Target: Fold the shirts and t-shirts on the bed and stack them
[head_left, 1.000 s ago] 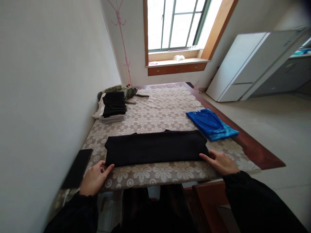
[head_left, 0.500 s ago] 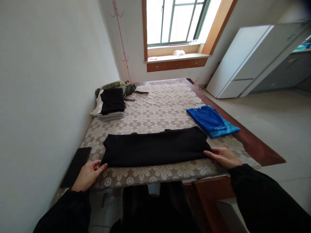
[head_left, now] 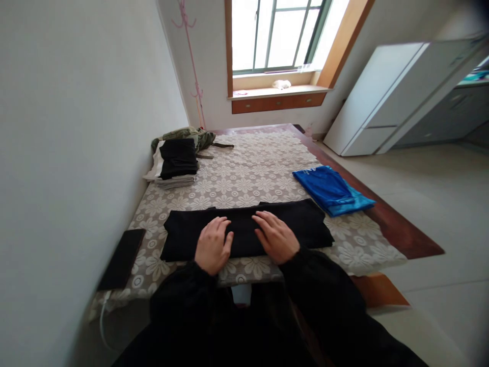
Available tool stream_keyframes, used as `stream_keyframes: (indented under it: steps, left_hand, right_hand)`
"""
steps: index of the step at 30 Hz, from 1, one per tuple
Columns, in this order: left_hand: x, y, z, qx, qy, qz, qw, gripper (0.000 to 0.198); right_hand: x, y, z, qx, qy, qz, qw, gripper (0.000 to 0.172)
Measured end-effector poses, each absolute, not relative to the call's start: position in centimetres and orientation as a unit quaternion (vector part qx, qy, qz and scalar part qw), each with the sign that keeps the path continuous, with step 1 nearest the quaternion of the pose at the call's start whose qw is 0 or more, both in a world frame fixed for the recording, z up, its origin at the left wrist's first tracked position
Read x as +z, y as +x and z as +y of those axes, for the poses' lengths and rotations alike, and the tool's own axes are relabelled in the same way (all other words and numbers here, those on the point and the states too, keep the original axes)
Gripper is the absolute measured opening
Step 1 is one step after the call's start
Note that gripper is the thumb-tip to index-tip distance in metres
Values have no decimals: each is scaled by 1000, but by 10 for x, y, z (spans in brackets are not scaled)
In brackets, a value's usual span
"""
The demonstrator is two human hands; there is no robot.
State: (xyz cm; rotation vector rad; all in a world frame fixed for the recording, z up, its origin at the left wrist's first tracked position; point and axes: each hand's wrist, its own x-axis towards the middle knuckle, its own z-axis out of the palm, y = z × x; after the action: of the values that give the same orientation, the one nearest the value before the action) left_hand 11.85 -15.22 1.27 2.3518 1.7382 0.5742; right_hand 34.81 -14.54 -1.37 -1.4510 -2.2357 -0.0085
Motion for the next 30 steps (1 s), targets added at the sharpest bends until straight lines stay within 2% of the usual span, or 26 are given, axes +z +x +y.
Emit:
stream_keyframes:
  steps: [4,9,23,30]
  left_hand:
    - [-23,159,-133,140,803,579,30,55]
    - [-43,154,-128,126,812,571,4,60]
    - [-37,117,-127,98,844,528,-17,68]
    - [-31,96,-124,76,825,559,-17,71]
  right_hand:
    - [-38,298,-131,-15,-549,-814,189,54]
    - [-57,299,-127,-18,-576,-801,165,60]
    - [-58,341,-126,-29,-579,-805,122,62]
    - [-60,368,-123,-46,-588,-800,111,68]
